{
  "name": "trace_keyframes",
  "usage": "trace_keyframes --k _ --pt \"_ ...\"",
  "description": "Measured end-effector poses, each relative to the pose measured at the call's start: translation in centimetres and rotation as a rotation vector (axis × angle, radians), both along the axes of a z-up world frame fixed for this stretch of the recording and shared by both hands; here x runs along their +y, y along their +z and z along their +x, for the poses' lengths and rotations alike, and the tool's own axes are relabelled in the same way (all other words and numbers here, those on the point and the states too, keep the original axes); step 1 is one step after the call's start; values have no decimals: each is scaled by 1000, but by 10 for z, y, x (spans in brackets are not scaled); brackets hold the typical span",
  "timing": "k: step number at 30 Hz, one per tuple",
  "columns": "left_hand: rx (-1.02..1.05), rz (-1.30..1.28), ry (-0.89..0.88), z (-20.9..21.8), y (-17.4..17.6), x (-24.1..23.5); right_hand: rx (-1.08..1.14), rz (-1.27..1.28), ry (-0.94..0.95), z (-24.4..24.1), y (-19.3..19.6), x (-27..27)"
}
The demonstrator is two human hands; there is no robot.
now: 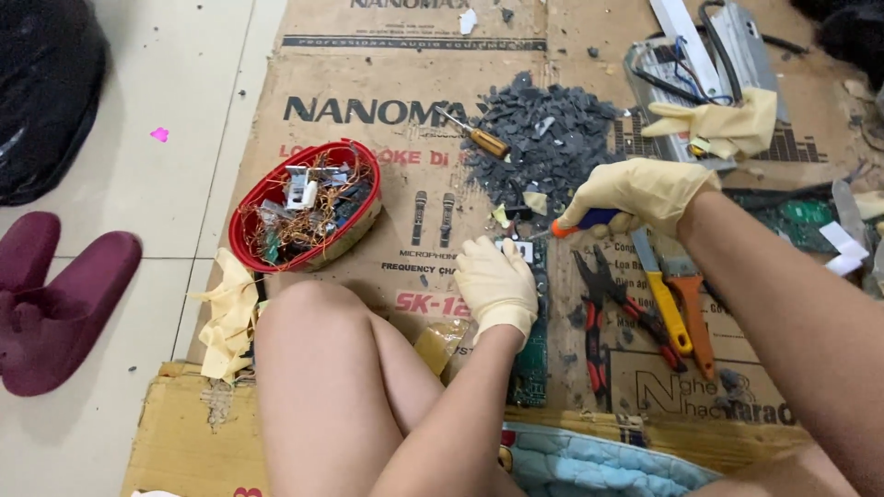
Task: The person sits on the floor and uses a screwdriver to remove screws from a small electronic device. They then use pliers to pull out components and place them into a red container.
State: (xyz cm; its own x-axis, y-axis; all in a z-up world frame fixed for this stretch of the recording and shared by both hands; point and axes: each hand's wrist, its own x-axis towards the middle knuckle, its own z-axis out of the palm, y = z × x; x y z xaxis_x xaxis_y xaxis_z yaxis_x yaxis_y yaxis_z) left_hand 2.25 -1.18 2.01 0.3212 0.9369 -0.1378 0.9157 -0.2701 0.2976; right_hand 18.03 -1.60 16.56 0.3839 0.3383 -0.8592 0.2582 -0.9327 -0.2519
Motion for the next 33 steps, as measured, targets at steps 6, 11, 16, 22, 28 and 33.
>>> trace_keyframes --k 6,11,16,22,28,33 --pt "-1 -43 8 1 8 2 -17 -141 155 7 -10 21" --pt "13 -79 -6 0 16 3 101 -184 144 26 -18 36" --pt "50 -107 -29 1 17 2 464 -536 165 43 -25 50" --pt "105 -114 -44 5 12 2 168 -693 55 4 -63 64" --pt "98 -116 -70 4 10 3 7 -91 76 4 -8 23" --pt "84 -103 -57 3 15 3 54 -139 90 18 -4 31"
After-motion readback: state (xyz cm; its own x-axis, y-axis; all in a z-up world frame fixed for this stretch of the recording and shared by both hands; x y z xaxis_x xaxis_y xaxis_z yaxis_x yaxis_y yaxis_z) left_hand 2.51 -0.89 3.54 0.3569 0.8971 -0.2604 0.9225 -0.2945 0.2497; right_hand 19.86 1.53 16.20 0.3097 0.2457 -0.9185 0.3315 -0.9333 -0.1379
